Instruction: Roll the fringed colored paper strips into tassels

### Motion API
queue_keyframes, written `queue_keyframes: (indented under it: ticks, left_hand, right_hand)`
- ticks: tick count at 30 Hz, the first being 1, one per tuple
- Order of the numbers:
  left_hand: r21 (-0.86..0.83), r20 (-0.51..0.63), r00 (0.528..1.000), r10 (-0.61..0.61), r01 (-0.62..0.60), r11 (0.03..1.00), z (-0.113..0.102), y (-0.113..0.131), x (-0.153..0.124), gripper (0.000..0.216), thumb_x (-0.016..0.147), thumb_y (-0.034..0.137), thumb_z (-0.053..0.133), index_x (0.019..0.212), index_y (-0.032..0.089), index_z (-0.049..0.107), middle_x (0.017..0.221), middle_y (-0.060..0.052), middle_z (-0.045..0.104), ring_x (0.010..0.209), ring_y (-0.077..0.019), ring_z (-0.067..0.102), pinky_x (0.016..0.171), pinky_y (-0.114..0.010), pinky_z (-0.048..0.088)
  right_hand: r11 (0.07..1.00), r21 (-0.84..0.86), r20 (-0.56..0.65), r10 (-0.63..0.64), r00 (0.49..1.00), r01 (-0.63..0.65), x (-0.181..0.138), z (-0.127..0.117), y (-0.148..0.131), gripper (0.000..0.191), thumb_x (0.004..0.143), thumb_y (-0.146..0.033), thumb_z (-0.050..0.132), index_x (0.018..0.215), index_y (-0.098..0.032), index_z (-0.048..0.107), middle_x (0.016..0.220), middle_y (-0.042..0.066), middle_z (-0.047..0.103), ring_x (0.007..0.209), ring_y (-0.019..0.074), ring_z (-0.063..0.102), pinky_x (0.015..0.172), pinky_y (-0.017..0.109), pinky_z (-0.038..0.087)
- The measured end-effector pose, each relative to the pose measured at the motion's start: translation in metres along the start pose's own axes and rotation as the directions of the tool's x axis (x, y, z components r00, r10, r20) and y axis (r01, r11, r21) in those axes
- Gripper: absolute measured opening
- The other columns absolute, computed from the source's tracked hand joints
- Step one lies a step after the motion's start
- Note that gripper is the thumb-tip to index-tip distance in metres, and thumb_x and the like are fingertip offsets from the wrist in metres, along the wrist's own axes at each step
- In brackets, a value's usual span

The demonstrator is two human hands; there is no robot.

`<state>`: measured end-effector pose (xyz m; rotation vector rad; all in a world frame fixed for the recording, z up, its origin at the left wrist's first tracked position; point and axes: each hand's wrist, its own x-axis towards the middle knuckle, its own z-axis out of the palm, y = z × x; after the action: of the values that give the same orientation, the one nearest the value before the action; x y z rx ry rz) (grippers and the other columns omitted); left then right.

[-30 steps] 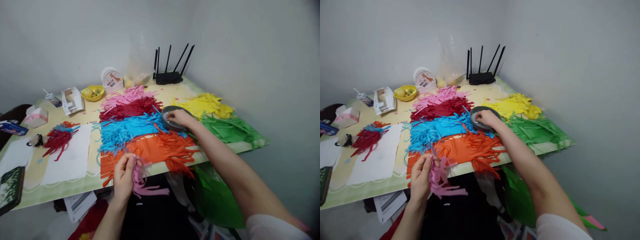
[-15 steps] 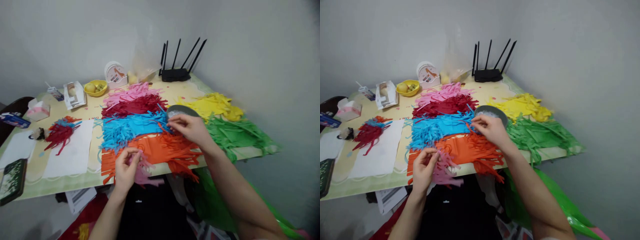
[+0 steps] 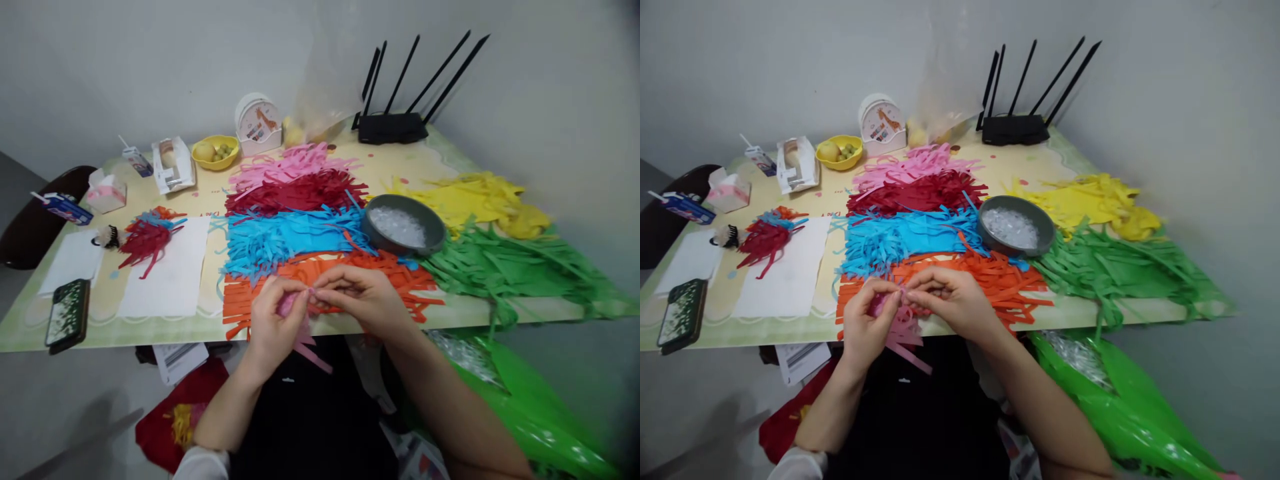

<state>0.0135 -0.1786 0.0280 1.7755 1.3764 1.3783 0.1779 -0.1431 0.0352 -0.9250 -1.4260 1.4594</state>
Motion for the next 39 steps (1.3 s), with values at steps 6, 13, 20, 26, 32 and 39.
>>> queue_keyframes:
  ticks: [6, 13, 20, 26, 32, 39]
  left_hand:
    - [0.233, 0.063, 0.979, 0.191, -0.201, 0.951, -0.010, -0.002, -0.001, 0.009, 0.092, 0.022, 0.058, 0.086, 0.019, 0.064, 0.078, -0.003, 0.068, 0.078, -0.0173, 0.059, 0.074, -0.031, 0.044]
    - [0.062, 0.059, 0.988, 0.145, -0.149, 0.987, -0.013, -0.011, -0.002, 0.006, 0.091, 0.022, 0.061, 0.089, 0.019, 0.066, 0.081, -0.003, 0.070, 0.077, -0.0159, 0.063, 0.074, -0.029, 0.047]
    - [-0.128, -0.001, 1.000, -0.009, 0.009, 0.992, -0.008, -0.006, -0.011, 0.006, 0.089, 0.020, 0.062, 0.087, 0.018, 0.067, 0.079, -0.003, 0.070, 0.074, -0.0137, 0.067, 0.069, -0.024, 0.051]
    - [-0.098, -0.076, 0.997, 0.007, -0.015, 0.995, -0.004, -0.005, -0.018, 0.003, 0.088, 0.019, 0.063, 0.086, 0.018, 0.066, 0.078, -0.002, 0.068, 0.074, -0.0127, 0.066, 0.069, -0.022, 0.051]
    - [-0.201, -0.009, 0.996, -0.083, 0.080, 0.976, -0.007, -0.005, -0.018, 0.002, 0.087, 0.017, 0.064, 0.085, 0.018, 0.065, 0.078, 0.000, 0.069, 0.072, -0.0111, 0.068, 0.066, -0.019, 0.052]
    - [-0.392, 0.103, 0.981, -0.163, 0.191, 0.900, -0.008, -0.008, -0.015, 0.013, 0.083, 0.028, 0.071, 0.087, 0.017, 0.065, 0.083, -0.004, 0.071, 0.079, -0.0154, 0.070, 0.073, -0.025, 0.055]
  right_hand:
    - [0.999, 0.000, -0.073, -0.049, 0.996, 0.049, -0.008, 0.017, 0.011, 0.016, 0.082, -0.033, 0.072, 0.084, -0.018, 0.068, 0.069, 0.003, 0.074, 0.062, 0.0154, 0.072, 0.057, 0.023, 0.059]
    - [0.979, -0.177, -0.066, -0.111, 0.992, 0.098, -0.010, 0.018, 0.014, 0.011, 0.086, -0.029, 0.068, 0.089, -0.018, 0.067, 0.073, 0.002, 0.072, 0.064, 0.0134, 0.069, 0.060, 0.022, 0.056]
    - [0.998, -0.040, -0.089, -0.049, 0.995, 0.046, -0.010, 0.029, 0.013, 0.020, 0.086, -0.037, 0.065, 0.088, -0.018, 0.061, 0.055, -0.006, 0.052, 0.042, 0.0065, 0.043, 0.039, 0.019, 0.033]
    - [0.964, -0.239, -0.169, -0.162, 0.972, 0.120, -0.019, 0.037, 0.016, 0.013, 0.088, -0.030, 0.062, 0.090, -0.018, 0.063, 0.052, -0.008, 0.043, 0.044, 0.0067, 0.039, 0.043, 0.020, 0.031]
    - [0.990, -0.138, -0.012, -0.022, 1.000, 0.020, -0.015, 0.026, 0.006, 0.026, 0.084, -0.042, 0.067, 0.087, -0.016, 0.067, 0.050, -0.007, 0.045, 0.042, 0.0065, 0.039, 0.040, 0.020, 0.029]
    - [0.976, -0.213, -0.082, -0.071, 0.994, 0.052, -0.015, 0.020, 0.001, 0.017, 0.081, -0.033, 0.070, 0.079, -0.017, 0.072, 0.059, 0.000, 0.066, 0.044, 0.0080, 0.048, 0.041, 0.021, 0.034]
